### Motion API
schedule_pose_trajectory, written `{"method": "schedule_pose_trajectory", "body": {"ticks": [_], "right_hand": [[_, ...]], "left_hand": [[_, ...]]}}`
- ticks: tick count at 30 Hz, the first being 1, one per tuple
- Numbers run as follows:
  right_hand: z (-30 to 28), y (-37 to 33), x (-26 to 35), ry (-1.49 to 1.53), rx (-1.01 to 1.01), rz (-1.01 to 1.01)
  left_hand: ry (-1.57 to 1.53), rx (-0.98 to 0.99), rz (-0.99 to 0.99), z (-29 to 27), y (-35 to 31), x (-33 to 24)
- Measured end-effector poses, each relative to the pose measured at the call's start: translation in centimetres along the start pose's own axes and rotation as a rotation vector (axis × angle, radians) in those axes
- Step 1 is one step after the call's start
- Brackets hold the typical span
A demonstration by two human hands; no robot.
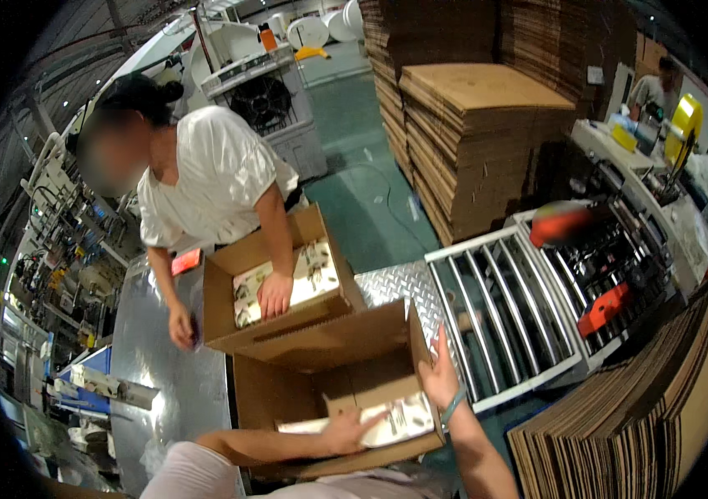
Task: The person writes on a document with a pen before picking up paper cartons and placing them into cardboard boxes.
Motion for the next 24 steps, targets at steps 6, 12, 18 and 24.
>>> {"method": "schedule_pose_trajectory", "body": {"ticks": [6,12,18,24], "right_hand": [[1.5,0.0,1.6,-0.163,0.131,-0.015],[1.7,1.6,2.1,-0.399,0.170,0.032],[2.6,0.7,0.4,-0.295,0.141,-0.003],[1.6,-0.7,0.7,-0.169,0.070,0.042]], "left_hand": [[-0.027,-0.084,0.164,0.1,0.8,0.6],[0.012,-0.250,-0.010,-1.4,-1.3,3.9],[0.018,-0.321,-0.112,-4.9,2.5,9.6],[-0.011,-0.116,0.003,6.0,8.0,5.3]]}}
Point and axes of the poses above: each hand's wrist, its own y-axis towards the middle knuckle, its own z-axis out of the palm, x = y × z, the point moved 2 cm from there along y, towards the middle knuckle, and after that the axes turned 15 degrees about y, right-handed, at the moved point
